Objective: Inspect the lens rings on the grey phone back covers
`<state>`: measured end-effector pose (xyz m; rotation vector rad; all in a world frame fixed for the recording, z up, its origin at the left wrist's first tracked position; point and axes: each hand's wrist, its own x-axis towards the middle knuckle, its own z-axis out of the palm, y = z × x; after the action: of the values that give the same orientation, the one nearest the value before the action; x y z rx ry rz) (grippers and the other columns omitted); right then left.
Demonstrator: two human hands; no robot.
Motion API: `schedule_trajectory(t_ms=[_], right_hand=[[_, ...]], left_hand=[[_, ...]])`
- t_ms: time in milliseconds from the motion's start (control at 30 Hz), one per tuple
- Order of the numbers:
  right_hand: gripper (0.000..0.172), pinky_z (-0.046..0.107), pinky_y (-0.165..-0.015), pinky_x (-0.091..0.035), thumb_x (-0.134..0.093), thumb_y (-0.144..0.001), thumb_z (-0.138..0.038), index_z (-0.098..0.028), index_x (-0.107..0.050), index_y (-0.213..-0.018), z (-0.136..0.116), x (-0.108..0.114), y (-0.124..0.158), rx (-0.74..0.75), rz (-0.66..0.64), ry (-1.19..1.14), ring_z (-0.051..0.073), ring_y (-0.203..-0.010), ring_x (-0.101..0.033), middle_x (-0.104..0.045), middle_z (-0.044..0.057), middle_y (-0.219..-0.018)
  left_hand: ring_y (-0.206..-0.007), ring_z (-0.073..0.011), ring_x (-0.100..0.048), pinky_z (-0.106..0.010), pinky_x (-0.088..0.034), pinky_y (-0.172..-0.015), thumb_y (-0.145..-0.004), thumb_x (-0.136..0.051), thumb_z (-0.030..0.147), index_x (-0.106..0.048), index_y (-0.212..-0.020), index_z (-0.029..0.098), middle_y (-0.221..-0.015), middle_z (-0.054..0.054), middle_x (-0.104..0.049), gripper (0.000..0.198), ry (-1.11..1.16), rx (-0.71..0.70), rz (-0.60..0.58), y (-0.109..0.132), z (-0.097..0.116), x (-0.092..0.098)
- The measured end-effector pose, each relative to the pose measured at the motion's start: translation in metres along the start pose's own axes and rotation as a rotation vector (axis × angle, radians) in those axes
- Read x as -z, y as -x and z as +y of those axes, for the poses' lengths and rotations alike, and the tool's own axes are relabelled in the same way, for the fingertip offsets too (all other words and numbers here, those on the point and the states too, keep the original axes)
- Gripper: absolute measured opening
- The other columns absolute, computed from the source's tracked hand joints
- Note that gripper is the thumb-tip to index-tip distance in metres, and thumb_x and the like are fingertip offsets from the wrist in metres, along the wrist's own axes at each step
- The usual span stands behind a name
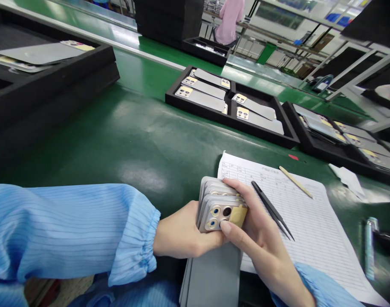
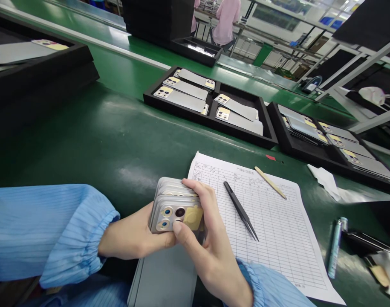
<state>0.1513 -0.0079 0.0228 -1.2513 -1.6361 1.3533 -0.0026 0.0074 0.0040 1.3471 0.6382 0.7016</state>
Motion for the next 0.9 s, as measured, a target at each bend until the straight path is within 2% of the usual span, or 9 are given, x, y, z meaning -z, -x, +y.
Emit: schedule_trajectory(t_ms=[133,300,467,700,900], right_hand=[[0.045,0.039,-0.099,-0.033,-0.050,-0.083,-0.023,-0.031,-0.035,-0.124,0.0010,0.0026,-0.0004,0.001,-0.030,0.008,0.024,-0.117,-0.039,-0.042,0.003,-0.124],[0.046,0.039,-0.100,-0.032,-0.050,-0.083,-0.022,-0.031,-0.034,-0.125,0.0009,0.0033,-0.0022,0.008,-0.074,0.017,0.024,-0.118,-0.038,-0.041,0.003,-0.124],[0.047,0.039,-0.102,-0.030,-0.051,-0.082,-0.021,-0.031,-0.034,-0.125,0.0012,0.0026,-0.0019,0.030,-0.063,0.033,0.024,-0.119,-0.038,-0.041,0.003,-0.125],[0.046,0.040,-0.101,-0.031,-0.051,-0.082,-0.021,-0.030,-0.036,-0.124,0.0020,0.0016,-0.0029,0.030,-0.033,0.003,0.024,-0.119,-0.038,-0.040,0.003,-0.125],[0.046,0.038,-0.099,-0.034,-0.051,-0.082,-0.022,-0.031,-0.036,-0.124,0.0015,0.0028,-0.0024,0.027,-0.045,0.006,0.024,-0.117,-0.039,-0.041,0.003,-0.124]], left_hand=[[-0.082,-0.0158,-0.051,-0.025,-0.042,-0.071,-0.076,-0.048,0.013,-0.050,-0.088,0.015,-0.083,-0.002,-0.053,0.013,0.021,0.006,-0.019,0.0014,0.0000,-0.0002],[-0.094,-0.0177,-0.051,-0.028,-0.041,-0.082,-0.076,-0.049,0.013,-0.051,-0.097,0.015,-0.093,-0.003,-0.055,0.021,0.077,-0.008,-0.042,0.0007,-0.0012,-0.0004],[-0.090,-0.0176,-0.051,-0.028,-0.042,-0.078,-0.077,-0.049,0.015,-0.052,-0.098,0.015,-0.091,-0.004,-0.054,0.021,0.046,0.001,-0.044,-0.0002,-0.0023,0.0003],[-0.094,-0.0167,-0.051,-0.027,-0.041,-0.082,-0.078,-0.047,0.011,-0.052,-0.101,0.016,-0.094,-0.003,-0.055,0.024,0.058,-0.032,-0.049,-0.0015,-0.0003,0.0004],[-0.089,-0.0163,-0.050,-0.027,-0.041,-0.077,-0.077,-0.048,0.012,-0.053,-0.097,0.016,-0.089,-0.003,-0.053,0.021,0.035,-0.018,-0.052,-0.0011,0.0004,0.0010]])
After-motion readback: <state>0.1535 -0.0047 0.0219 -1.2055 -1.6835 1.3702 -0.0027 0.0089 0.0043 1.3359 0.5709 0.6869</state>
